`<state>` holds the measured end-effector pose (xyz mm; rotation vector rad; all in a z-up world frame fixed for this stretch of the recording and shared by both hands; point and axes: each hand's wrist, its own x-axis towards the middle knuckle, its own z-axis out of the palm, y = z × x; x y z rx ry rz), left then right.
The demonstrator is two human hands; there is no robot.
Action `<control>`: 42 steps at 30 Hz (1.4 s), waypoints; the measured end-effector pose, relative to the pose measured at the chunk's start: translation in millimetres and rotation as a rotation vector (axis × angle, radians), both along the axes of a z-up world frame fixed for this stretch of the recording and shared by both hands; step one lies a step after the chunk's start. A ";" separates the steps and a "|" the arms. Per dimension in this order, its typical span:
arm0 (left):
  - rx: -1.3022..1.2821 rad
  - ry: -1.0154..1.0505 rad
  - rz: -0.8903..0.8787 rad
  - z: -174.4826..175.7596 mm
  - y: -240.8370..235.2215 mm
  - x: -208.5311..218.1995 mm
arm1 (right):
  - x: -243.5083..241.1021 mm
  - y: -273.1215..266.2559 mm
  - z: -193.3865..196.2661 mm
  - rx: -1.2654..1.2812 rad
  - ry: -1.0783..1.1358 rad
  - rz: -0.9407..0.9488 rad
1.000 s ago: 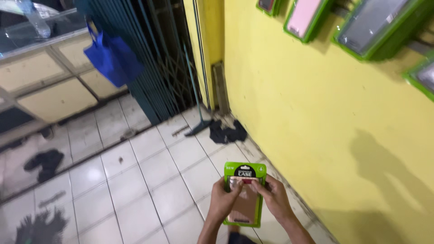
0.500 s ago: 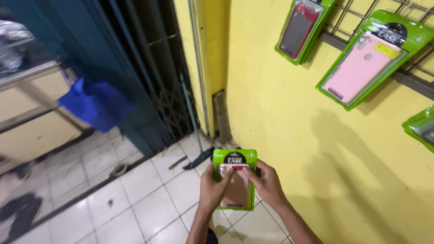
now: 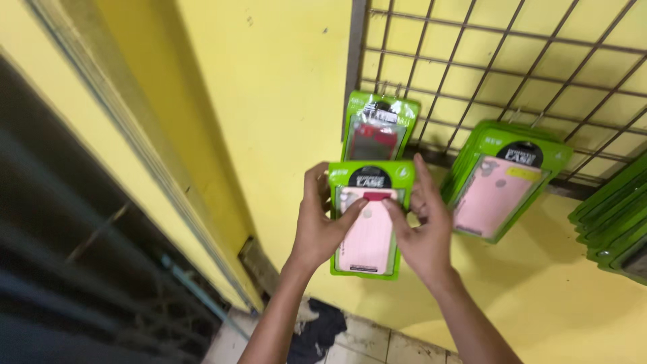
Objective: The person picks up packaged phone cases from a white plastic chair, wipes them with a cloth, and hangs them on a wall-mounted wire grid display. The person repeats this process for multiple phone cases throughout the video.
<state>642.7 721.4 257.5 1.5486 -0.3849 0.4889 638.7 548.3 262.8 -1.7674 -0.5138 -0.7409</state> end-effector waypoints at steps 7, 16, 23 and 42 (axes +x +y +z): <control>0.038 -0.075 -0.213 43.1 20.4 77.3 | 45.0 10.7 33.9 -0.167 0.011 -0.323; 0.183 -0.086 -0.127 29.6 28.5 146.9 | 95.7 29.0 23.7 -0.150 0.061 -0.451; 0.449 -0.335 0.045 28.9 27.5 160.8 | 101.6 35.8 25.9 -0.267 -0.107 -0.591; 0.221 0.219 -0.304 -161.2 60.0 98.4 | -20.7 73.4 -131.1 0.165 0.689 -0.728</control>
